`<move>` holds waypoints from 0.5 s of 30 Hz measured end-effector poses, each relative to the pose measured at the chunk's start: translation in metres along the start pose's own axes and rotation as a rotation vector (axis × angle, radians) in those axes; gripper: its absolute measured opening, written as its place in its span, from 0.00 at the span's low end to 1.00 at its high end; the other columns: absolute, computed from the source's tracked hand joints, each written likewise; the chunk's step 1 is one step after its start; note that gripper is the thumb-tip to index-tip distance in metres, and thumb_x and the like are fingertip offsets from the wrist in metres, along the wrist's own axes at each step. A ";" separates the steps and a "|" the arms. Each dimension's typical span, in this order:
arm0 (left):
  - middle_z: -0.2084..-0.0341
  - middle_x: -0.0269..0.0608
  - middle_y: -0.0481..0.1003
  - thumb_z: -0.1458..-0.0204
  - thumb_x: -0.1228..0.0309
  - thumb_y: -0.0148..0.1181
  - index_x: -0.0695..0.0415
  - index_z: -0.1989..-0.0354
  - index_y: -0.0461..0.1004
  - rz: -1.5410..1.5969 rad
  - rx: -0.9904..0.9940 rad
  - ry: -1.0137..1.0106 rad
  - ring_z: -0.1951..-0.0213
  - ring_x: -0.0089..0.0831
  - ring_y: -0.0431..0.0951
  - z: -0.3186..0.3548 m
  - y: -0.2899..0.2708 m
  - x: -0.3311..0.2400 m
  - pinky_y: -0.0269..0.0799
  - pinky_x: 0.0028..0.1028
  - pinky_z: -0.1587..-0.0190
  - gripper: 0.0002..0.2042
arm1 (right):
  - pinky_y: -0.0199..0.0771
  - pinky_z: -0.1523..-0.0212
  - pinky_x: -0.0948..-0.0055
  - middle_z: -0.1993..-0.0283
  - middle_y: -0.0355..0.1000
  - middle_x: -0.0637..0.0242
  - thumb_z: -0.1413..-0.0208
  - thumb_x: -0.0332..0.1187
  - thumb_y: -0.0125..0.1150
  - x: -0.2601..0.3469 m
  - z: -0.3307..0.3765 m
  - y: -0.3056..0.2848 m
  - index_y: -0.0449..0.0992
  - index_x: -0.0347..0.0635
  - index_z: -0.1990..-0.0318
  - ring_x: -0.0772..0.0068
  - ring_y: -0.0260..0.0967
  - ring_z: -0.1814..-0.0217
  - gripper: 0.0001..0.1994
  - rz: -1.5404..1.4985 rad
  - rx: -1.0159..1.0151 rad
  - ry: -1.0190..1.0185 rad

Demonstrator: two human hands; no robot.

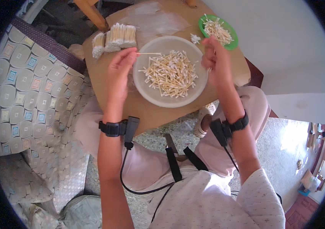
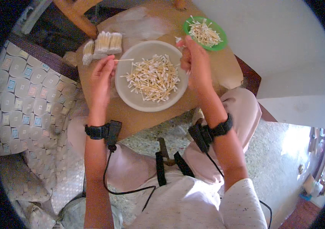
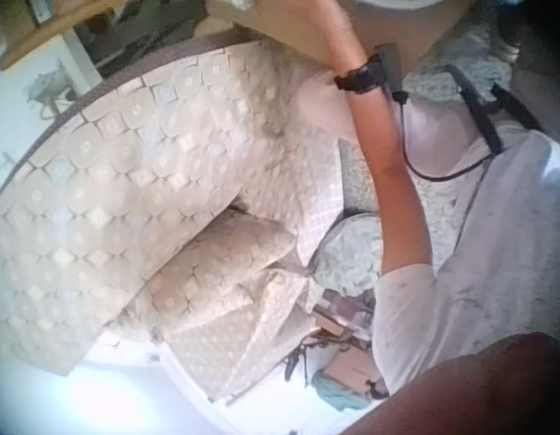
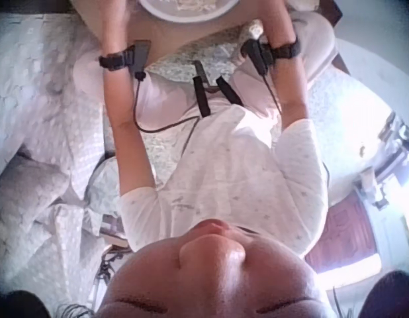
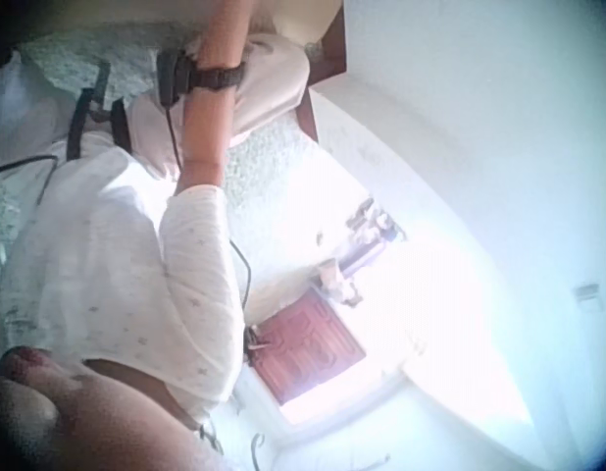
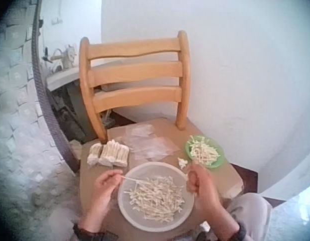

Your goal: Packing cotton swabs into plastic bags and arranging them on a table.

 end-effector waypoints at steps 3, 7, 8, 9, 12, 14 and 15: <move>0.64 0.39 0.78 0.45 0.69 0.61 0.62 0.57 0.74 0.023 -0.043 0.059 0.60 0.21 0.75 0.007 0.010 -0.006 0.68 0.20 0.54 0.12 | 0.43 0.80 0.81 0.81 0.47 0.82 0.37 0.45 0.48 -0.008 0.021 0.014 0.72 0.40 0.55 0.87 0.41 0.82 0.17 -0.187 0.077 0.216; 0.65 0.40 0.78 0.46 0.72 0.62 0.63 0.60 0.73 -0.028 -0.064 0.156 0.62 0.21 0.76 0.027 0.023 -0.014 0.69 0.19 0.56 0.09 | 0.55 0.74 0.81 0.77 0.50 0.80 0.36 0.46 0.46 -0.014 0.036 0.052 0.68 0.43 0.49 0.86 0.46 0.76 0.17 -0.154 0.261 0.165; 0.65 0.40 0.78 0.46 0.73 0.62 0.63 0.60 0.73 -0.043 -0.067 0.170 0.62 0.20 0.76 0.032 0.026 -0.015 0.69 0.19 0.57 0.09 | 0.55 0.74 0.81 0.77 0.50 0.80 0.36 0.46 0.46 -0.017 0.039 0.058 0.68 0.43 0.49 0.86 0.46 0.76 0.17 -0.156 0.261 0.165; 0.65 0.40 0.78 0.46 0.73 0.62 0.63 0.60 0.73 -0.044 -0.067 0.170 0.62 0.20 0.76 0.035 0.027 -0.014 0.69 0.19 0.57 0.09 | 0.56 0.73 0.81 0.77 0.50 0.79 0.36 0.46 0.46 -0.021 0.042 0.064 0.68 0.43 0.50 0.86 0.47 0.76 0.17 -0.134 0.299 0.194; 0.65 0.40 0.78 0.47 0.75 0.62 0.63 0.61 0.73 -0.033 -0.107 0.171 0.62 0.21 0.76 0.038 0.026 -0.015 0.69 0.20 0.57 0.08 | 0.52 0.74 0.80 0.76 0.49 0.80 0.35 0.46 0.45 -0.027 0.045 0.071 0.66 0.43 0.49 0.84 0.46 0.75 0.18 -0.115 0.380 0.238; 0.65 0.41 0.78 0.46 0.75 0.62 0.62 0.61 0.73 -0.011 -0.161 0.185 0.62 0.21 0.76 0.033 0.022 -0.016 0.69 0.20 0.57 0.07 | 0.51 0.76 0.81 0.78 0.50 0.81 0.35 0.42 0.48 -0.027 0.043 0.073 0.68 0.42 0.51 0.86 0.45 0.78 0.15 -0.134 0.403 0.169; 0.65 0.41 0.78 0.46 0.75 0.62 0.62 0.61 0.73 -0.010 -0.162 0.183 0.62 0.21 0.76 0.032 0.022 -0.015 0.69 0.20 0.57 0.07 | 0.51 0.76 0.81 0.78 0.50 0.81 0.35 0.42 0.48 -0.027 0.043 0.075 0.68 0.42 0.51 0.86 0.45 0.78 0.15 -0.133 0.403 0.171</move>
Point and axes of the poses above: each hand's wrist, its own z-axis away from the middle knuckle, its own y-axis out of the palm, x = y × z, the point moved 3 cm from there along -z, towards the middle knuckle
